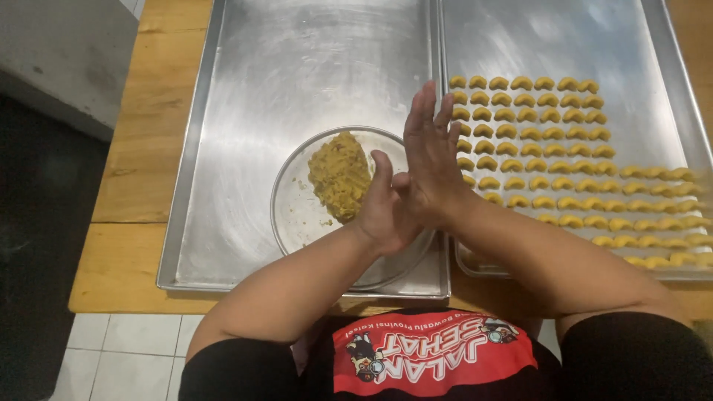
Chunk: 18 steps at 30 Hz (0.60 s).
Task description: Shaping dough into crescent-shaped cookies and arranging them on a baking tray.
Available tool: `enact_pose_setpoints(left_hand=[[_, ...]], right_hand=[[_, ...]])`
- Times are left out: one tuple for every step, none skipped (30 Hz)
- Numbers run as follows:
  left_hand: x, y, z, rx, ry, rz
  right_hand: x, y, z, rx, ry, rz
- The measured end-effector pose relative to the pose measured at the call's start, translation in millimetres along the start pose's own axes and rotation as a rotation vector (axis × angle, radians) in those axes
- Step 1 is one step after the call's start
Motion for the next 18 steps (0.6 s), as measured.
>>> enact_pose_setpoints(left_hand=[[-22.3,-3.2,-17.6,-0.001,-0.009,-0.004],[-38.1,5.9,-19.9,0.034,0.497,-0.445],[-43.5,9.3,-27.8,0.075,1.006,-0.882],[-38.0,4.5,-22.2,0.074,1.001,-0.888],[-39.5,-1.3,-18.8,0.079,0.785,-0.754],[-41.0,-7.6,-15.9,0.080,0.572,-0.618],[-34.0,-10.3,-5.4,0.076,0.570,-0.625],[-33.4,-18.3,-3.5,0.078,0.255,-0.410],[-29.2,-28.3,-2.3,0.077,-0.057,-0.192],[-26.7,-21.5,0.1,0.079,-0.063,-0.192],[-24.2,-15.0,2.2,0.021,-0.095,-0.197],[-20.4,-9.1,3.8,-0.032,-0.121,-0.199],[-26.0,-10.7,-6.3,-0.024,-0.121,-0.195],[-31.4,-5.5,-4.4,-0.093,0.196,-0.380],[-33.0,-0.5,-3.9,-0.161,0.517,-0.558],[-51.8,-48.2,-11.2,-0.164,0.520,-0.554],[-62.3,-92.7,-17.4,-0.147,0.787,-0.680],[-74.7,-134.5,-30.6,-0.127,1.054,-0.806]], right_hand=[[8.3,-3.0,-4.6,0.007,0.007,0.004],[15.3,-6.8,-12.0,-0.003,-0.068,0.049],[22.4,-10.6,-19.6,-0.013,-0.144,0.094],[28.1,-11.6,-25.6,-0.010,-0.142,0.101],[34.5,-14.4,-35.3,-0.026,-0.260,0.171],[40.3,-16.8,-44.3,-0.043,-0.381,0.240],[39.8,-9.8,-27.2,-0.040,-0.382,0.247],[37.8,2.7,-5.5,0.063,-0.204,0.084],[37.4,15.4,17.1,0.164,-0.023,-0.079],[29.8,16.3,28.0,0.167,-0.018,-0.080],[21.8,14.7,38.5,0.116,-0.018,0.020],[15.0,13.4,48.4,0.062,-0.022,0.113],[20.3,16.8,46.7,0.062,-0.021,0.105],[21.1,21.0,45.2,0.074,-0.028,0.093],[21.9,24.9,43.5,0.086,-0.036,0.081],[26.9,30.1,38.2,0.082,-0.037,0.081],[31.8,36.1,32.7,0.095,-0.042,0.060],[36.8,41.7,27.4,0.111,-0.046,0.039]])
Point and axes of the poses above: each hand's wrist, its own x-axis away from the middle knuckle, its own y-axis out of the palm, z = x × y, the point moved 3 cm from there along -x, towards the middle knuckle, and after that the axes turned 14 degrees about x, right-handed, at the moved point
